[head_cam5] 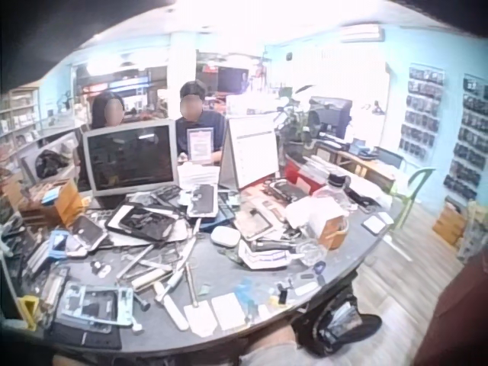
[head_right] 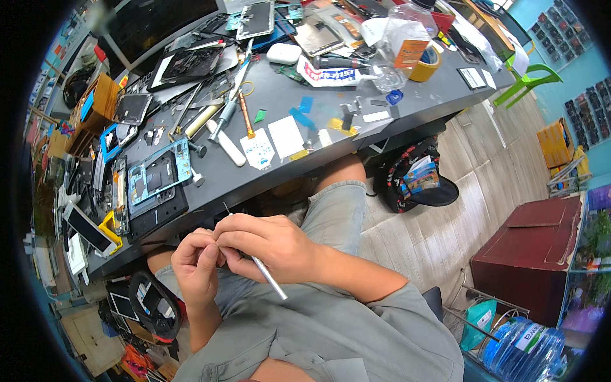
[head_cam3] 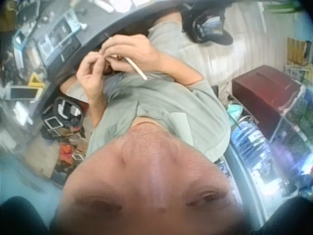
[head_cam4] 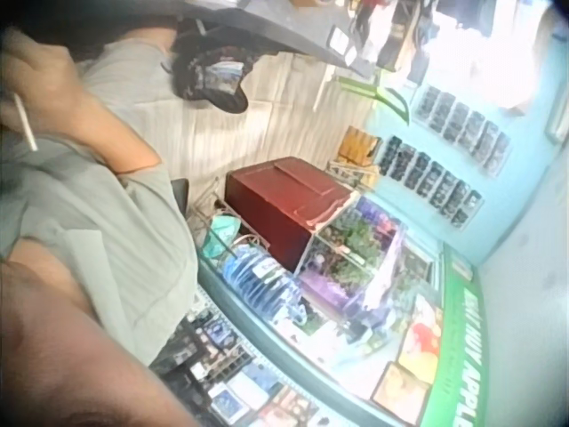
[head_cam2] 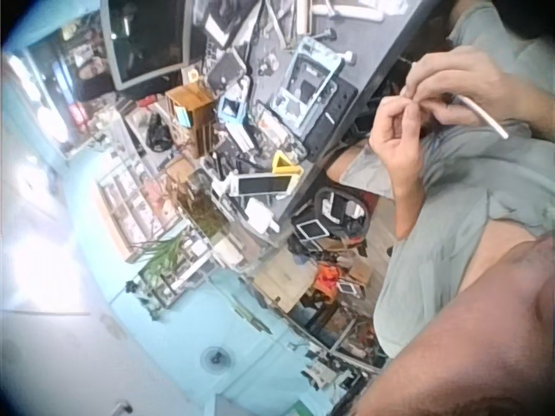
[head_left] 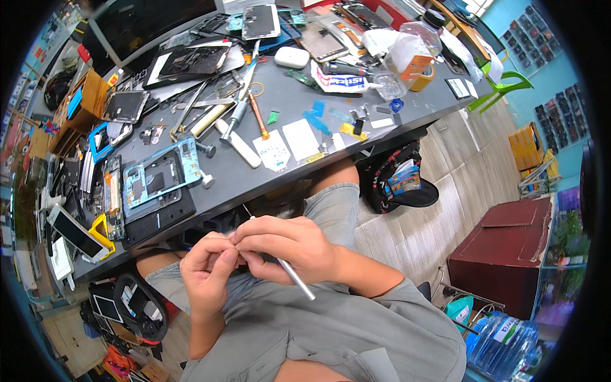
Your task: The person uses a precision screwdriver to remove a screw from a disassembled smartphone chassis and then places the screw into a designated slot on the chassis. The person handles the chassis and screw throughout the clip.
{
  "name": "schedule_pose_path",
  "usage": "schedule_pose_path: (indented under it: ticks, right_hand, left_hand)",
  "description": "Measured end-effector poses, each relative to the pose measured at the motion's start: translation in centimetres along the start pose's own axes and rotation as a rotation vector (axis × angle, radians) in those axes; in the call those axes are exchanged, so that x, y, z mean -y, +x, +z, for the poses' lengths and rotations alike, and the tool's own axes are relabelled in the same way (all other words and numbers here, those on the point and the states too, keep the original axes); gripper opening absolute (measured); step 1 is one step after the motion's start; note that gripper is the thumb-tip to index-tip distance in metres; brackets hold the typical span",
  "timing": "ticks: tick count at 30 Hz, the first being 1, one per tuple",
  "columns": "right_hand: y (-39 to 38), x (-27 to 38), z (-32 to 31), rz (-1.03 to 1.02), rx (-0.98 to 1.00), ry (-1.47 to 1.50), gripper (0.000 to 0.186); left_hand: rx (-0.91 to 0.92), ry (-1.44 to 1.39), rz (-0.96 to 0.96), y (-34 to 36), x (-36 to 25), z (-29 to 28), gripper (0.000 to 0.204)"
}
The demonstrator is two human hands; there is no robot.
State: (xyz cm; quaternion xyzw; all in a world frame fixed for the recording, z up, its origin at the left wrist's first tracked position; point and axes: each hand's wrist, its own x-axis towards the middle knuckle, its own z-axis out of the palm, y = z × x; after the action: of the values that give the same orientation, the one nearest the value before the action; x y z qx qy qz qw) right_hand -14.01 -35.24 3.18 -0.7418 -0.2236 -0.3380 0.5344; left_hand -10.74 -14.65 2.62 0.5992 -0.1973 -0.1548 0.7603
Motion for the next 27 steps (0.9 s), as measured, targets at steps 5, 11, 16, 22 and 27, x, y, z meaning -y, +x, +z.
schedule_pose_path:
  ticks: [5, 11, 16, 22, 27]
  right_hand:
    - [-0.8, -0.1, -0.4, 0.044, 0.002, 0.058, 0.024]
    - [-1.7, -0.3, -0.5, 0.029, -0.015, 0.069, 0.028]
    - [-1.6, 0.3, -0.8, 0.036, -0.018, 0.021, 0.021]
    - [-2.1, 0.0, -1.2, 0.035, 0.005, 0.052, 0.028]
    - [-1.4, 0.4, -1.2, 0.053, 0.013, 0.068, 0.023]
  left_hand:
    - [0.046, -0.028, -0.022, 0.0, 0.5, -0.4, 0.013]
    - [0.031, -0.109, -0.056, -0.1, 1.0, -0.4, 0.010]
    - [0.072, -0.037, -0.044, -0.1, 1.0, -0.1, 0.011]
    - [0.062, -0.064, -0.056, -0.5, 0.7, 0.5, 0.012]
    - [0.035, -0.002, -0.031, -0.8, 0.6, 0.4, 0.009]
